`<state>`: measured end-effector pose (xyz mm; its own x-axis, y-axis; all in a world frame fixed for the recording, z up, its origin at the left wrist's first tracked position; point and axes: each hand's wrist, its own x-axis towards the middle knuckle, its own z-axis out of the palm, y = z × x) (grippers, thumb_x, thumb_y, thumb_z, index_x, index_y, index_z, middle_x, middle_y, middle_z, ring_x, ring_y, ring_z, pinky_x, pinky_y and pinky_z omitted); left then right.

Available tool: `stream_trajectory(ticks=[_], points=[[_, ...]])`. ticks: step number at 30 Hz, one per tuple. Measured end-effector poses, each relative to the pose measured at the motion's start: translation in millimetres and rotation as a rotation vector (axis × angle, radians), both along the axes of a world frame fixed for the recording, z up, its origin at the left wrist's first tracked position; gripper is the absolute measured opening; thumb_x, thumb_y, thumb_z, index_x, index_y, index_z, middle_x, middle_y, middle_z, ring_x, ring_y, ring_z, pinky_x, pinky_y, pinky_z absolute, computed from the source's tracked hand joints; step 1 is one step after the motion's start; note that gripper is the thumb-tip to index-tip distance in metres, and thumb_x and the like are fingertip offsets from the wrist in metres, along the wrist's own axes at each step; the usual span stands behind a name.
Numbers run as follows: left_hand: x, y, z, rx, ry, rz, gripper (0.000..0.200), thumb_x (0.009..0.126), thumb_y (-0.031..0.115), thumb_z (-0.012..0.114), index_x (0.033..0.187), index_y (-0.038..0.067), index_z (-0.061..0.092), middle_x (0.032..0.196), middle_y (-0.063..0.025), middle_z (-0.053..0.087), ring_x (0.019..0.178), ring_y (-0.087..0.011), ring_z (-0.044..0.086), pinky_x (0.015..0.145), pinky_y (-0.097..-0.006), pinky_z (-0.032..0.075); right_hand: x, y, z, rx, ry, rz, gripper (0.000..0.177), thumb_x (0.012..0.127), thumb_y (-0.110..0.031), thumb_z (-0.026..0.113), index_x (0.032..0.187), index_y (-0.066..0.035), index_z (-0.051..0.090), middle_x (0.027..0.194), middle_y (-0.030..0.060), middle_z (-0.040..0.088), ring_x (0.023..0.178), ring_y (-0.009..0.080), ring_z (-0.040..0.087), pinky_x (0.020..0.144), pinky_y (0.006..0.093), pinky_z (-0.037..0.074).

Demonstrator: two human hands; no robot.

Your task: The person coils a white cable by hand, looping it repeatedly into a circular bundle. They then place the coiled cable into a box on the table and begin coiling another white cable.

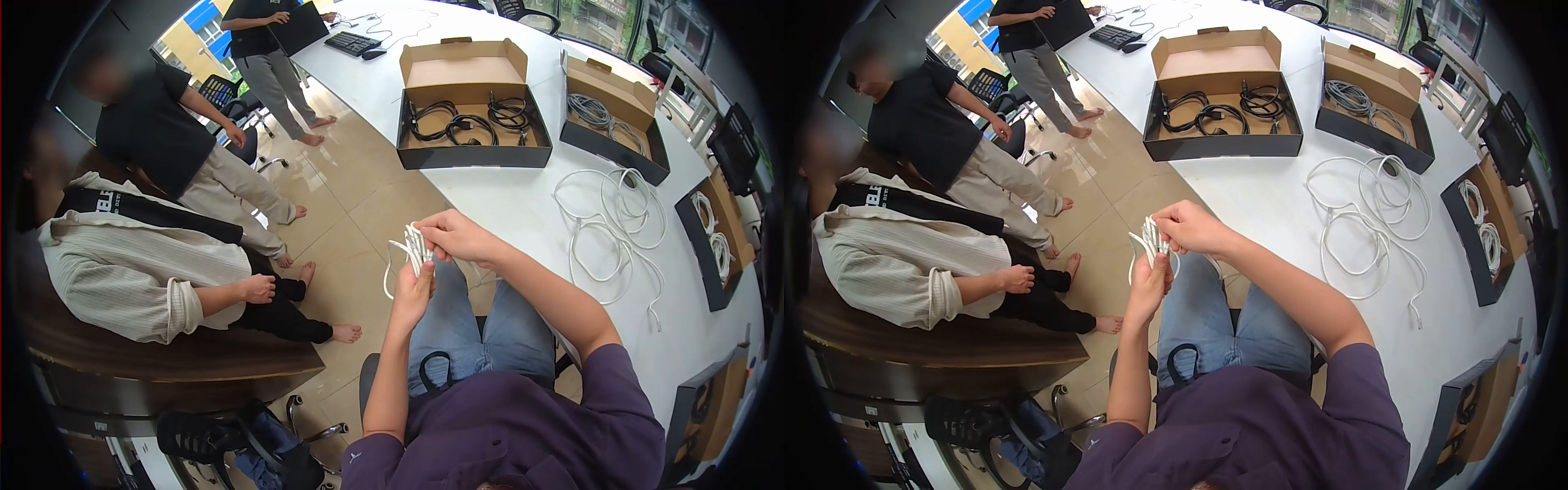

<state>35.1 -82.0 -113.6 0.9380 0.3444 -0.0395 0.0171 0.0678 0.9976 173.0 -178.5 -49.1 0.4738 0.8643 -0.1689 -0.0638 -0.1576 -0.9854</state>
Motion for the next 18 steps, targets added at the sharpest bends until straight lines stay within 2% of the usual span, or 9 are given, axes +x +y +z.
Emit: stream_trajectory(ticks=[3, 6, 9, 10, 12, 14, 17, 18], points=[[2, 1, -4, 0.006, -0.004, 0.021, 0.044, 0.097, 0.048, 0.047, 0.084, 0.006, 0.047, 0.060, 0.0034, 0.043, 0.048, -0.0051, 0.039, 0.043, -0.0218, 0.031, -2, -2, 0, -0.010, -0.038, 0.002, 0.030, 0.099, -0.021, 0.047, 0.107, 0.003, 0.065, 0.066, -0.0016, 0.053, 0.051, 0.0053, 0.047, 0.049, 0.0209, 0.041], [5, -3, -7, -0.019, -0.021, 0.080, 0.044, 0.098, 0.048, 0.044, 0.083, 0.007, 0.049, 0.059, 0.0042, 0.042, 0.048, -0.0045, 0.038, 0.042, -0.0211, 0.029, -13, -2, 8, -0.039, -0.340, -0.056, 0.030, 0.097, -0.018, 0.048, 0.107, 0.005, 0.063, 0.068, 0.0061, 0.060, 0.050, 0.0147, 0.055, 0.050, 0.0260, 0.044], [9, -5, -18, -0.150, -0.037, 0.135, 0.049, 0.098, 0.053, 0.037, 0.085, 0.007, 0.051, 0.057, 0.0053, 0.038, 0.048, -0.0040, 0.032, 0.043, -0.0209, 0.025, -28, 2, 2, -0.046, -0.623, -0.130, 0.024, 0.091, -0.014, 0.047, 0.093, 0.006, 0.060, 0.070, 0.0224, 0.060, 0.069, 0.0356, 0.065, 0.061, 0.0463, 0.048], [8, 10, -23, -0.226, -0.009, 0.026, 0.057, 0.098, 0.056, 0.032, 0.102, 0.004, 0.055, 0.070, 0.0004, 0.053, 0.060, -0.0063, 0.049, 0.052, -0.0229, 0.039, -35, 3, 3, -0.059, -0.695, -0.131, 0.024, 0.090, -0.013, 0.047, 0.100, 0.006, 0.058, 0.073, 0.0226, 0.061, 0.069, 0.0383, 0.063, 0.063, 0.0464, 0.049], [12, 2, -20, -0.275, -0.049, 0.198, 0.056, 0.097, 0.058, 0.032, 0.094, 0.007, 0.054, 0.067, 0.0038, 0.048, 0.056, -0.0043, 0.044, 0.049, -0.0213, 0.035, -48, 6, 6, -0.093, -0.838, -0.138, 0.032, 0.089, -0.012, 0.045, 0.114, 0.006, 0.054, 0.080, 0.0229, 0.063, 0.070, 0.0436, 0.060, 0.066, 0.0467, 0.049], [11, -5, 1, -0.321, -0.068, 0.264, 0.061, 0.095, 0.061, 0.030, 0.105, 0.005, 0.053, 0.079, 0.0038, 0.051, 0.065, -0.0045, 0.046, 0.056, -0.0222, 0.038, -57, 6, 5, -0.075, -0.894, -0.146, 0.032, 0.089, -0.012, 0.045, 0.115, 0.006, 0.052, 0.082, 0.0223, 0.063, 0.073, 0.0433, 0.061, 0.068, 0.0484, 0.049], [15, -7, 2, -0.478, -0.092, 0.317, 0.063, 0.096, 0.060, 0.029, 0.118, 0.004, 0.048, 0.091, 0.0021, 0.052, 0.073, -0.0058, 0.047, 0.062, -0.0244, 0.041, -61, 8, 9, -0.095, -0.947, -0.130, 0.033, 0.088, -0.013, 0.047, 0.115, 0.005, 0.049, 0.085, 0.0231, 0.062, 0.076, 0.0415, 0.062, 0.068, 0.0485, 0.050], [16, -9, 9, -0.523, -0.087, 0.309, 0.061, 0.096, 0.059, 0.028, 0.118, 0.005, 0.047, 0.091, 0.0023, 0.051, 0.074, -0.0059, 0.047, 0.062, -0.0248, 0.042, -64, 7, 13, -0.115, -0.951, -0.133, 0.035, 0.088, -0.013, 0.048, 0.118, 0.005, 0.049, 0.084, 0.0232, 0.062, 0.075, 0.0408, 0.063, 0.067, 0.0483, 0.050]])
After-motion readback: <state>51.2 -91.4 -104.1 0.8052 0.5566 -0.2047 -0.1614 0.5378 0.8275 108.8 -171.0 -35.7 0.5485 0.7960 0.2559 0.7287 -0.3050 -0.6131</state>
